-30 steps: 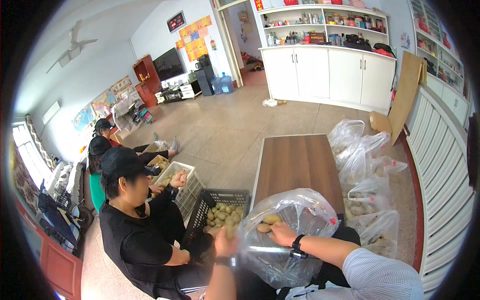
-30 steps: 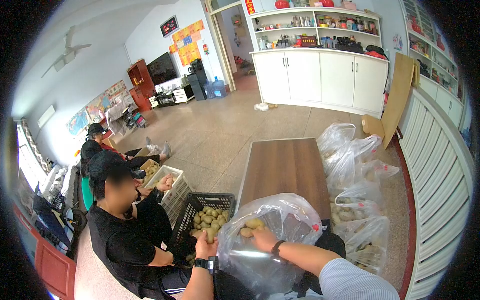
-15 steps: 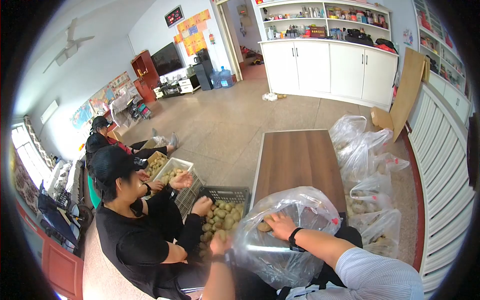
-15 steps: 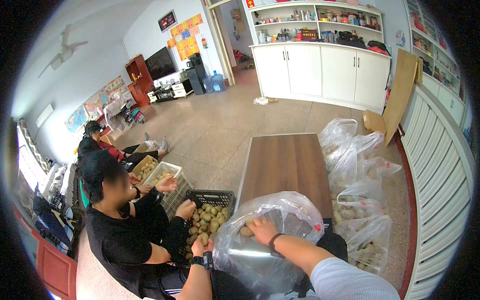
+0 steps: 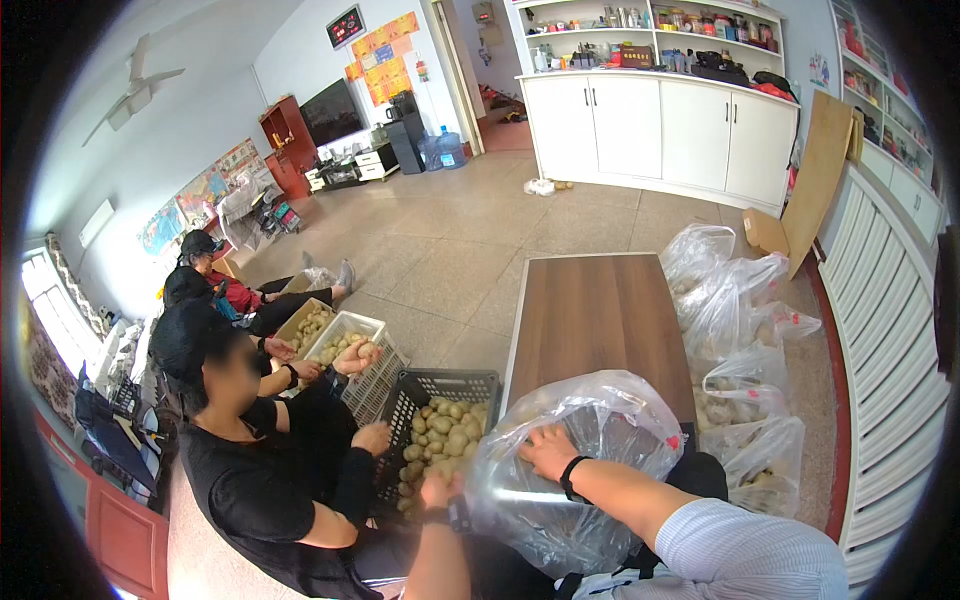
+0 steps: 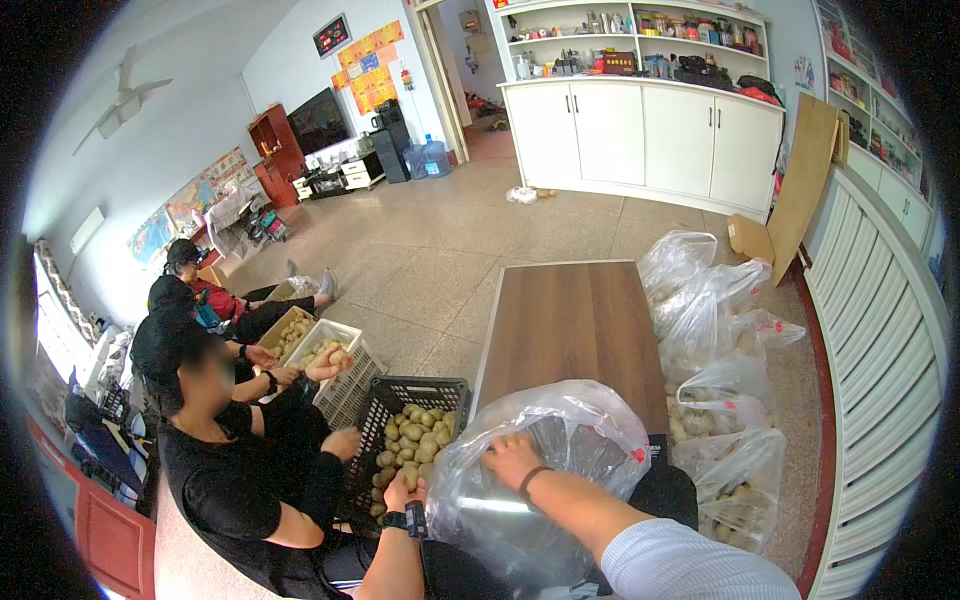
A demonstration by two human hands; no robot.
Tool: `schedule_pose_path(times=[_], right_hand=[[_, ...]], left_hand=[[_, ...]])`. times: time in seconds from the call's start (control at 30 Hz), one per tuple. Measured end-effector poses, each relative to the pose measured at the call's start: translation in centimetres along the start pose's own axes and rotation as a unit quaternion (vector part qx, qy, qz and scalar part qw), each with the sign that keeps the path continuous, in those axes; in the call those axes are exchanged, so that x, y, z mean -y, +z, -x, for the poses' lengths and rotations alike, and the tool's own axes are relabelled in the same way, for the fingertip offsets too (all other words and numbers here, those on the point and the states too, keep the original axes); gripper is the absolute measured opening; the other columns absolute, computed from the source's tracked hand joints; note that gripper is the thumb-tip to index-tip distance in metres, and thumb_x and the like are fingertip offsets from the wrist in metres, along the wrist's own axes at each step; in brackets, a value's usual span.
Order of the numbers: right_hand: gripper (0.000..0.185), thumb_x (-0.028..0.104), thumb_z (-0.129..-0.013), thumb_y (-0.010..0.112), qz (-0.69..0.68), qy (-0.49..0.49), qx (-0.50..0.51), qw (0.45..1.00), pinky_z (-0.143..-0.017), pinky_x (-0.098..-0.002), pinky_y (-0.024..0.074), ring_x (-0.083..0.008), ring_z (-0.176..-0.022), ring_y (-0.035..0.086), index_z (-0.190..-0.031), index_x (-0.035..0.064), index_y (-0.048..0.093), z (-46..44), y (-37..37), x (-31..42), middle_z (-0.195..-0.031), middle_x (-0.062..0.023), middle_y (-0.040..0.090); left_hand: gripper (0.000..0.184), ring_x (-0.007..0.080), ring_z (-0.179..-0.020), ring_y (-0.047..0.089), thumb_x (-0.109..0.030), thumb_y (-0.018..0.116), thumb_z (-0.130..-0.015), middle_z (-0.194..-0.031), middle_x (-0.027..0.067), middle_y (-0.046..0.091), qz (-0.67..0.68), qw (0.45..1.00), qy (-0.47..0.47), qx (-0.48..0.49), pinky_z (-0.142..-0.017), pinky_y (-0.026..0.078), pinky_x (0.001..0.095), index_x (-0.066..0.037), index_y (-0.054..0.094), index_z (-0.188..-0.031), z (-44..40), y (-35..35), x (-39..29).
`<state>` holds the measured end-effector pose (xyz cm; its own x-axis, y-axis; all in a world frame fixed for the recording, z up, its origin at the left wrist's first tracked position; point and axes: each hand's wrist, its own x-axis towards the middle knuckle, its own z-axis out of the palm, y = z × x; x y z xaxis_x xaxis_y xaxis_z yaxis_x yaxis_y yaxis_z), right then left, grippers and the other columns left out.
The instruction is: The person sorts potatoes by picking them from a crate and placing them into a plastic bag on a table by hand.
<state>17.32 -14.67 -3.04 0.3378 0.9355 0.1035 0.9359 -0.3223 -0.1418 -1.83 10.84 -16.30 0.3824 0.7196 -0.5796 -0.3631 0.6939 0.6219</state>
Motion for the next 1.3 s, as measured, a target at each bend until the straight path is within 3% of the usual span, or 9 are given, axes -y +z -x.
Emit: schedule_pose_path(times=[0.53,0.57,0.6,0.63,0.7,1.0,1.1,1.23,1.3], right_hand=[[0.032,0.024,-0.084,0.062,-0.002,0.011,-0.049,0.999,-0.095,-0.0524,0.0429,-0.0434,-0.124,0.041,-0.116,0.0232,0.064,2.7,1.4,-0.9,-0.143,-0.0090,0.040],[0.031,0.023,-0.084,0.061,-0.006,0.016,-0.038,0.999,-0.094,-0.0522,0.0434,-0.0437,-0.123,0.041,-0.115,0.0231,0.065,3.0,1.4,-1.1,-0.143,-0.0093,0.040],[0.031,0.023,-0.084,0.061,-0.005,0.016,-0.040,0.999,-0.094,-0.0522,0.0434,-0.0437,-0.123,0.041,-0.115,0.0231,0.065,3.4,1.3,-1.3,-0.143,-0.0093,0.040],[0.030,0.023,-0.084,0.060,-0.005,0.013,-0.050,0.999,-0.094,-0.0518,0.0438,-0.0440,-0.123,0.041,-0.113,0.0232,0.065,3.8,1.2,-1.5,-0.143,-0.0100,0.040],[0.029,0.023,-0.084,0.059,-0.003,0.010,-0.062,0.998,-0.093,-0.0514,0.0442,-0.0442,-0.123,0.041,-0.112,0.0233,0.065,4.7,0.8,-1.8,-0.142,-0.0106,0.040],[0.025,0.021,-0.084,0.059,0.054,-0.007,-0.137,0.989,-0.090,-0.0490,0.0466,-0.0434,-0.117,0.047,-0.108,0.0199,0.067,9.1,0.1,-3.0,-0.135,-0.0118,0.045],[0.027,0.020,-0.084,0.058,0.082,-0.029,-0.151,0.985,-0.085,-0.0475,0.0484,-0.0386,-0.117,0.049,-0.110,0.0184,0.066,10.4,0.0,-2.9,-0.129,-0.0105,0.048],[0.033,0.017,-0.084,0.056,0.055,0.011,-0.101,0.993,-0.083,-0.0461,0.0478,-0.0334,-0.106,0.053,-0.116,0.0157,0.063,11.9,0.3,-2.3,-0.121,-0.0108,0.051],[0.033,0.016,-0.084,0.055,0.048,0.023,-0.096,0.994,-0.079,-0.0448,0.0484,-0.0314,-0.100,0.055,-0.116,0.0155,0.062,12.3,0.7,-2.3,-0.115,-0.0108,0.053]], left_hand=[[0.031,0.0272,-0.095,0.058,-0.019,0.057,-0.093,-0.114,0.0137,0.056,-0.036,0.998,-0.046,-0.004,-0.071,0.057,0.0406,0.003,0.054,-0.115,2.7,1.2,-1.5],[0.034,0.0259,-0.093,0.060,-0.023,0.060,-0.091,-0.111,0.0135,0.060,-0.334,0.940,0.074,0.007,-0.071,0.057,0.0391,0.002,0.056,-0.113,2.1,0.4,-1.1],[0.037,0.0247,-0.090,0.062,-0.028,0.063,-0.088,-0.107,0.0133,0.064,-0.596,0.781,0.188,0.018,-0.072,0.056,0.0376,0.001,0.058,-0.112,1.9,0.0,-0.9],[0.037,0.0247,-0.090,0.062,-0.028,0.063,-0.088,-0.107,0.0133,0.064,-0.595,0.781,0.190,0.019,-0.072,0.056,0.0376,0.001,0.058,-0.112,3.0,0.6,-1.4],[0.049,0.0289,-0.087,0.066,-0.040,0.071,-0.081,-0.101,0.0158,0.069,-0.730,0.630,0.263,-0.007,-0.074,0.056,0.0391,-0.002,0.061,-0.110,5.4,1.5,-2.7],[0.062,0.0344,-0.090,0.068,-0.057,0.070,-0.074,-0.100,0.0180,0.070,-0.845,0.475,0.246,0.001,-0.076,0.054,0.0435,-0.005,0.066,-0.107,5.3,1.0,-3.7],[0.059,0.0327,-0.089,0.069,-0.058,0.068,-0.075,-0.097,0.0162,0.071,-0.834,0.494,0.245,0.010,-0.076,0.054,0.0422,-0.005,0.069,-0.102,4.6,0.6,-3.9],[0.053,0.0309,-0.089,0.069,-0.055,0.071,-0.074,-0.095,0.0140,0.072,-0.675,0.702,0.226,-0.017,-0.077,0.054,0.0409,-0.006,0.071,-0.095,-1.0,-1.6,-2.3],[0.048,0.0294,-0.087,0.069,-0.050,0.073,-0.073,-0.094,0.0134,0.072,-0.713,0.668,0.212,-0.024,-0.076,0.055,0.0398,-0.006,0.071,-0.094,-2.5,-2.1,-1.8]])
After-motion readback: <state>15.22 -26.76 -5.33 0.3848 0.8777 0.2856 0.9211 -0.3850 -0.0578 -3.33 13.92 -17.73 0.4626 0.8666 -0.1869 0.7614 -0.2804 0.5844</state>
